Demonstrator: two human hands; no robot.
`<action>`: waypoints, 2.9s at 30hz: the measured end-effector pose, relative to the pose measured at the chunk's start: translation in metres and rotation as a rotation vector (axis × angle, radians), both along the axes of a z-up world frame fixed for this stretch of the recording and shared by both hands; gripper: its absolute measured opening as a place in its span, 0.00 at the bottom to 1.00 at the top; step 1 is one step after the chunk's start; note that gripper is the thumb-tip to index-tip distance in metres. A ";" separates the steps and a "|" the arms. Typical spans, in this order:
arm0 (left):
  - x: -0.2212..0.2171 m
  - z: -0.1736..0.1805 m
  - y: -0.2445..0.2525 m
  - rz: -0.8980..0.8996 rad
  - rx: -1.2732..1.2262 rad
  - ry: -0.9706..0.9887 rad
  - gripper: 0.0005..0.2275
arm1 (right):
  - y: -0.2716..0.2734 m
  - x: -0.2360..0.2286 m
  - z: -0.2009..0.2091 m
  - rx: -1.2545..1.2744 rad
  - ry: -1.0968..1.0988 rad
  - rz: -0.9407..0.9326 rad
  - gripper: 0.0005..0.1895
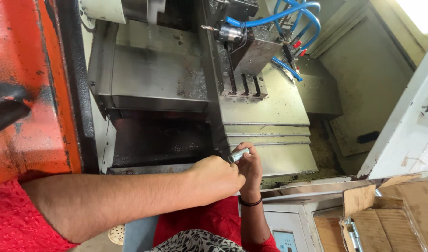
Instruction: The person repeatedly picks up small cylindrical metal parts from a cardboard box and inserts them into a machine. After each insertion, the person removes the part and places it back into the box. The cycle continues throughout the clip.
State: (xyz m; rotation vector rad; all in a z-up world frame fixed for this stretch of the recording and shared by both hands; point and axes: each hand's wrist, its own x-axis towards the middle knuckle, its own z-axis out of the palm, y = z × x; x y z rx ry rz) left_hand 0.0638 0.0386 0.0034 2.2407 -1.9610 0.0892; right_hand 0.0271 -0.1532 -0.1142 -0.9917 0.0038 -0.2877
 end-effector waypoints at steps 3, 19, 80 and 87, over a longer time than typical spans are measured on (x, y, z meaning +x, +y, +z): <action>0.000 -0.001 0.000 0.009 0.016 -0.002 0.03 | 0.001 0.000 0.000 0.006 0.012 0.001 0.12; 0.000 -0.004 -0.001 -0.003 0.007 -0.005 0.04 | -0.008 -0.012 0.000 -0.017 -0.053 -0.029 0.11; 0.013 0.057 0.009 0.119 0.742 0.134 0.12 | 0.042 0.561 0.041 -0.895 -0.257 -0.222 0.18; 0.010 0.060 0.012 0.119 0.732 0.142 0.12 | 0.043 0.578 0.028 -0.850 -0.338 -0.276 0.15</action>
